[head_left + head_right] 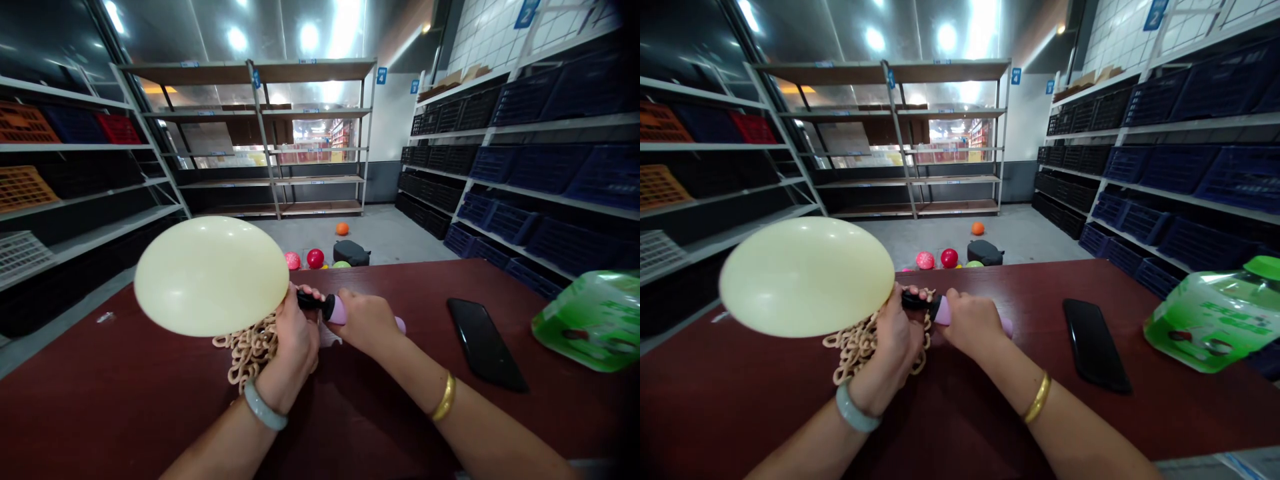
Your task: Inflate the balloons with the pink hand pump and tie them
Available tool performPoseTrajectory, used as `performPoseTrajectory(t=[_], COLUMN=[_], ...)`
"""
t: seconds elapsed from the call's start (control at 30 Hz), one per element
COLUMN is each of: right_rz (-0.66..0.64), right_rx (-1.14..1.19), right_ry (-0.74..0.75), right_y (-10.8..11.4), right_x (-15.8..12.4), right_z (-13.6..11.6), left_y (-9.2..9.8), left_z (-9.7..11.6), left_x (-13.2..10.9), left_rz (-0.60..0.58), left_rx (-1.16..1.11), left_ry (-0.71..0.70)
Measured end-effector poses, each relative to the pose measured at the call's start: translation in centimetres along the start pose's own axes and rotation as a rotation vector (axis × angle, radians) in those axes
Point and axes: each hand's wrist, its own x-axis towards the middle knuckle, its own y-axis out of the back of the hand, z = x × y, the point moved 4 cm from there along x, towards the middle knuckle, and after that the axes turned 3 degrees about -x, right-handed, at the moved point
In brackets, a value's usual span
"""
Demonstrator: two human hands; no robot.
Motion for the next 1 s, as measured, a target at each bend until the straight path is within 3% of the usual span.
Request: performPoseTrajectory(t=[0.13, 0.37, 0.47, 0.57, 0.7, 0.87, 1.0], right_rz=[0.020, -0.012, -0.007, -0.002, 0.002, -0.038, -0.077], right_rx=[0.010, -0.003, -0.017, -0.044, -0.076, -0.053, -0.023], right_ry=[-0.002, 0.045, 0.055, 0.047, 0.022, 0.001, 0.000], right_y=[0.0, 0.0, 0.1, 0.2, 0.4, 0.7, 1.0], right_x=[0.1, 0.6, 0.7, 0.6, 0.5, 0.2, 0.0], right_z=[0.1, 1.2, 1.8, 2.4, 2.5, 1.2, 0.0], left_y=[0.0, 1.6, 1.9, 1.7, 1.2, 0.9, 0.3], left_z=[1.3, 8.9, 10.0, 8.8, 5.4, 1.2, -0.1], left_x=[1.0, 5.7, 6.3, 5.8, 4.3, 1.6, 0.1], left_rz=[-0.020, 0.069, 0.102, 0.086, 0.043, 0.027, 0.016], left_rx=[0.025, 0.002, -0.021, -0.050, -0.053, -0.031, -0.016], left_ry=[-0.012, -0.225, -0.233, -0.207, -0.149, -0.020, 0.054])
